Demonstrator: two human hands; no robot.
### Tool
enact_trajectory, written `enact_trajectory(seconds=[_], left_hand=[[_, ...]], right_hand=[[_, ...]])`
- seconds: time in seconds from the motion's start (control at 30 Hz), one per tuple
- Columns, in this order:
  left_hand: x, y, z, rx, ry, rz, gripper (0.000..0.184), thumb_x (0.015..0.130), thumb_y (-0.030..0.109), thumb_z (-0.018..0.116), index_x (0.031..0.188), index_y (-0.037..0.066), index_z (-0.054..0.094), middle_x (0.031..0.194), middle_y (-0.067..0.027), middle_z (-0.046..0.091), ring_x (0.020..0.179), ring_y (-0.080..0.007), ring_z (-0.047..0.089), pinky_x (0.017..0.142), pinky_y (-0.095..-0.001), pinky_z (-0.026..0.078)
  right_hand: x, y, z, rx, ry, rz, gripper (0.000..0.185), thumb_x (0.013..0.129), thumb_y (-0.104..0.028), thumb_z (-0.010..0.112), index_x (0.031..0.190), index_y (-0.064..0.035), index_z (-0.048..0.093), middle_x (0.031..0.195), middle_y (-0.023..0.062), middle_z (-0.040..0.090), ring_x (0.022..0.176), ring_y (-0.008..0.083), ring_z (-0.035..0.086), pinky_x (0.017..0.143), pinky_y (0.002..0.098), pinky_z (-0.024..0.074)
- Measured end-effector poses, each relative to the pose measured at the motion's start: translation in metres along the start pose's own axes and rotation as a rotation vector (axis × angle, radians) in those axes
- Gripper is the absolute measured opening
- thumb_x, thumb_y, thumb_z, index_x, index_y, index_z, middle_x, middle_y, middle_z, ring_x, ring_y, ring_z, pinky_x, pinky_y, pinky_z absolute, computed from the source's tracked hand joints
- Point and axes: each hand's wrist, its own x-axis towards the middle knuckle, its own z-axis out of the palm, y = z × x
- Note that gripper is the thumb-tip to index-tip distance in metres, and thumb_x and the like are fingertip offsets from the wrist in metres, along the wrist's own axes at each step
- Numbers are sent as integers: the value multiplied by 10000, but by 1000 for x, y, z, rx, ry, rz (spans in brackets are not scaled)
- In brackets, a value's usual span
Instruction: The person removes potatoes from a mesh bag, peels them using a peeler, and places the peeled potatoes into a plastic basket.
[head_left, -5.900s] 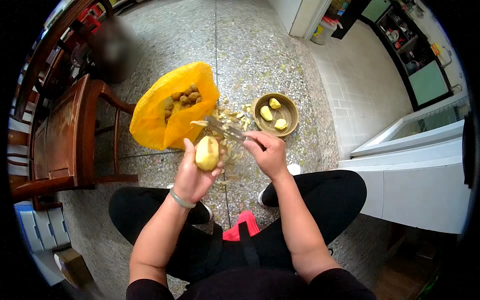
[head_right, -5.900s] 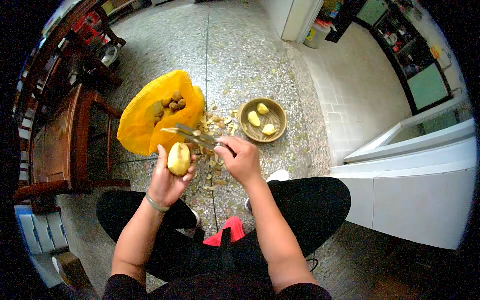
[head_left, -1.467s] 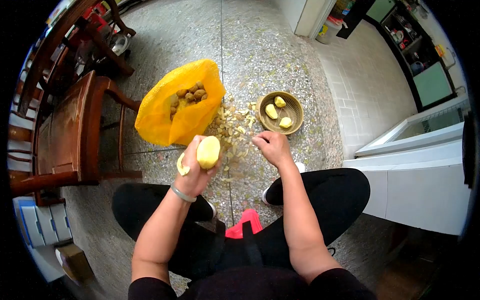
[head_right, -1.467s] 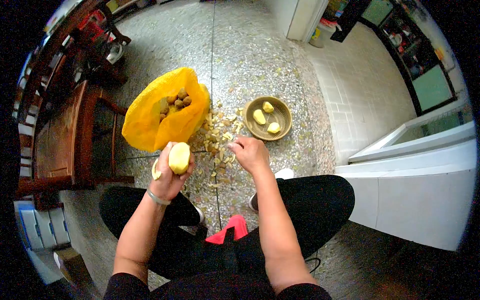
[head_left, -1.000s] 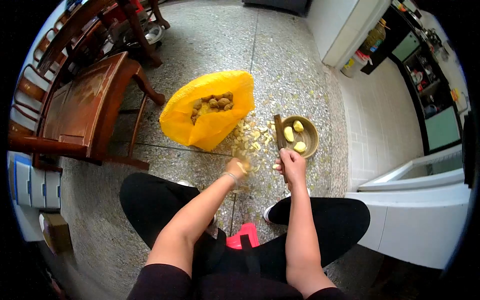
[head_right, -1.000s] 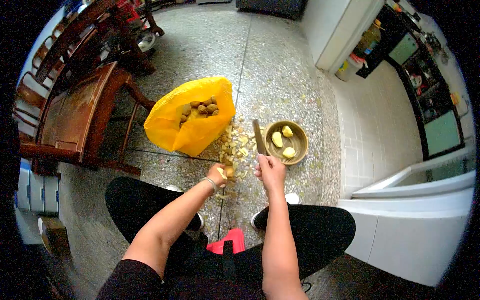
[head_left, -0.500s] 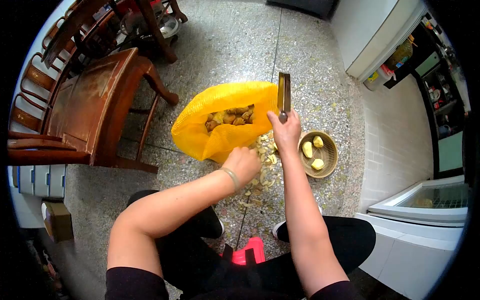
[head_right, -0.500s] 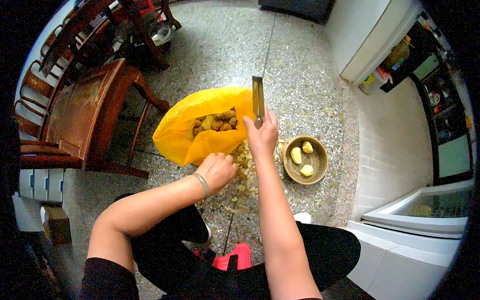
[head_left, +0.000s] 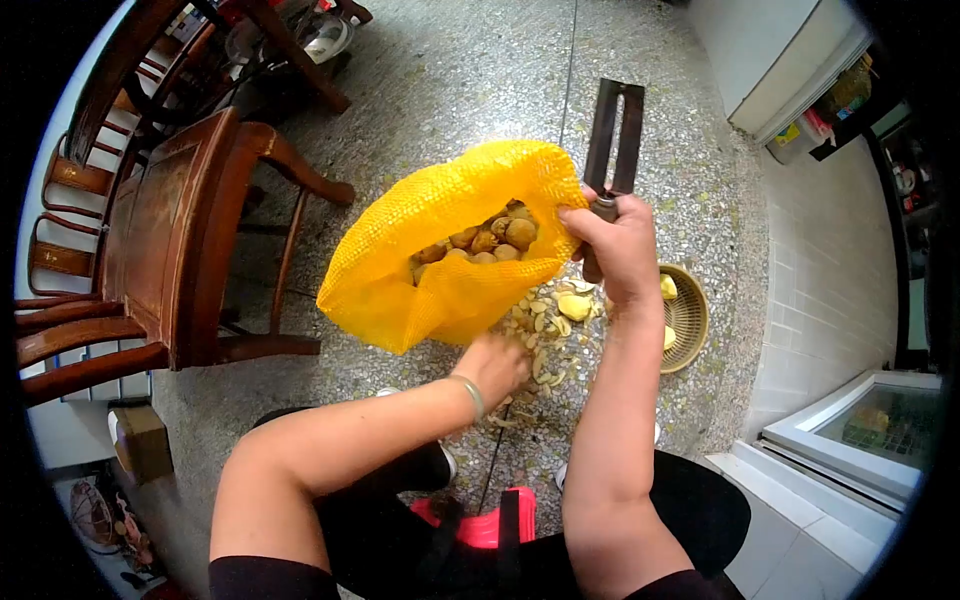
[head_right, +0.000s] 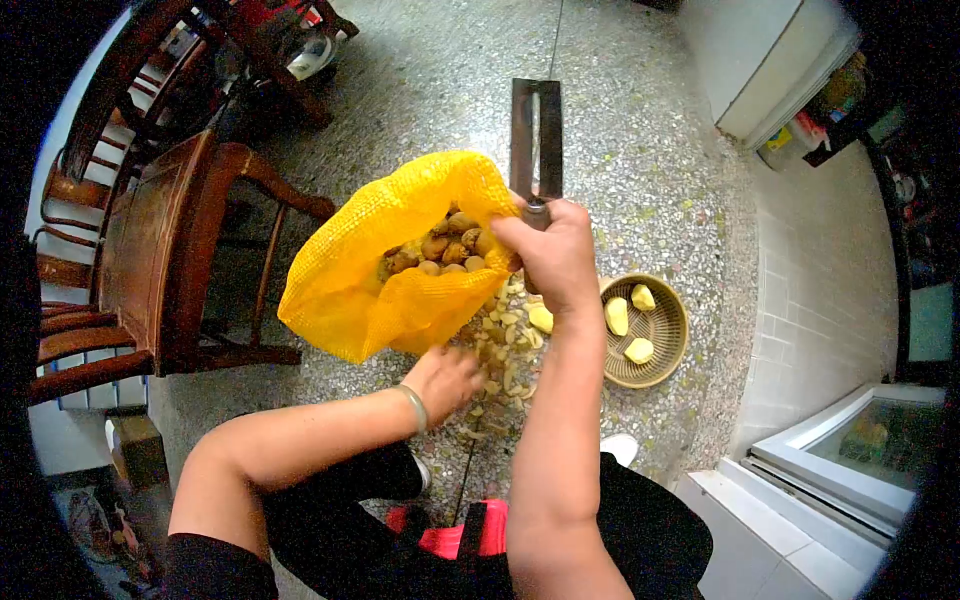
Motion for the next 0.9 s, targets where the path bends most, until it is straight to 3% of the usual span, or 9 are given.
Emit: enact_trajectory(seconds=[0.13, 0.23, 0.33, 0.43, 0.5, 0.53, 0.6, 0.77, 0.9], left_hand=[[8, -20, -22, -299, 10, -128, 141, 785, 135, 555, 877, 77, 646, 952, -123, 592, 949, -278, 583, 743, -341, 478], [2, -15, -48, -237, 212, 89, 200, 770, 152, 562, 952, 94, 620, 991, -110, 575, 978, -265, 569, 790, -354, 468], [6, -37, -57, -167, 955, 17, 329, 736, 151, 608, 1038, 49, 525, 1013, -147, 550, 888, -313, 550, 747, -411, 447], [1, -65, -30, -199, 811, -424, 375, 777, 149, 634, 1108, 37, 499, 982, -165, 572, 851, -341, 561, 775, -445, 451], [-11, -75, -20, -1048, 80, -502, 443, 770, 127, 662, 1167, 19, 498, 1045, -219, 595, 994, -405, 561, 899, -414, 444], [-12, -69, -15, -1050, 78, -501, 443, 770, 127, 662, 1167, 19, 498, 1045, -219, 595, 994, -405, 561, 899, -414, 444], [-13, -54, -6, -798, -223, -56, 458, 785, 117, 636, 1207, 11, 494, 1074, -211, 614, 997, -337, 596, 893, -397, 466], [-8, -110, 1, -862, 36, -230, 377, 964, 222, 429, 1311, 76, 443, 1196, -60, 576, 1028, -171, 582, 899, -330, 468], [20, -131, -16, -779, 260, -409, 378, 965, 224, 429, 1312, 76, 443, 1196, -62, 576, 1025, -175, 582, 894, -331, 470]], right_hand=[[6, -4, -14, 0, 25, 26, 172, 736, -66, 675, 882, 24, 669, 652, 4, 620, 527, 51, 545, 469, 203, 427], [6, -5, -12, -3, -89, 21, 194, 730, -69, 690, 904, 16, 678, 693, 8, 640, 549, 54, 558, 480, 206, 437], [4, -5, -8, 8, -137, 48, 203, 727, -71, 696, 912, 11, 681, 704, 6, 642, 563, 53, 564, 486, 207, 439], [2, -5, -7, 29, -195, 51, 194, 716, -76, 702, 891, 0, 673, 684, 9, 633, 532, 60, 559, 469, 205, 443], [1, -3, -9, 57, -248, 73, 182, 694, -77, 714, 855, -14, 656, 652, 17, 619, 496, 68, 555, 441, 205, 454], [1, -4, -13, 55, -246, 76, 182, 694, -77, 714, 855, -14, 656, 652, 17, 619, 496, 68, 555, 441, 205, 454], [0, -8, -21, -72, -339, 181, 265, 693, -85, 717, 938, -1, 662, 723, 6, 636, 570, 66, 576, 481, 216, 455], [-1, 2, -22, -58, -367, 166, 261, 690, -92, 718, 915, 10, 633, 701, 22, 619, 540, 91, 580, 467, 234, 467], [-3, 4, -22, -7, -441, 243, 271, 704, -78, 700, 939, 15, 602, 686, 29, 607, 517, 108, 591, 455, 243, 477]])
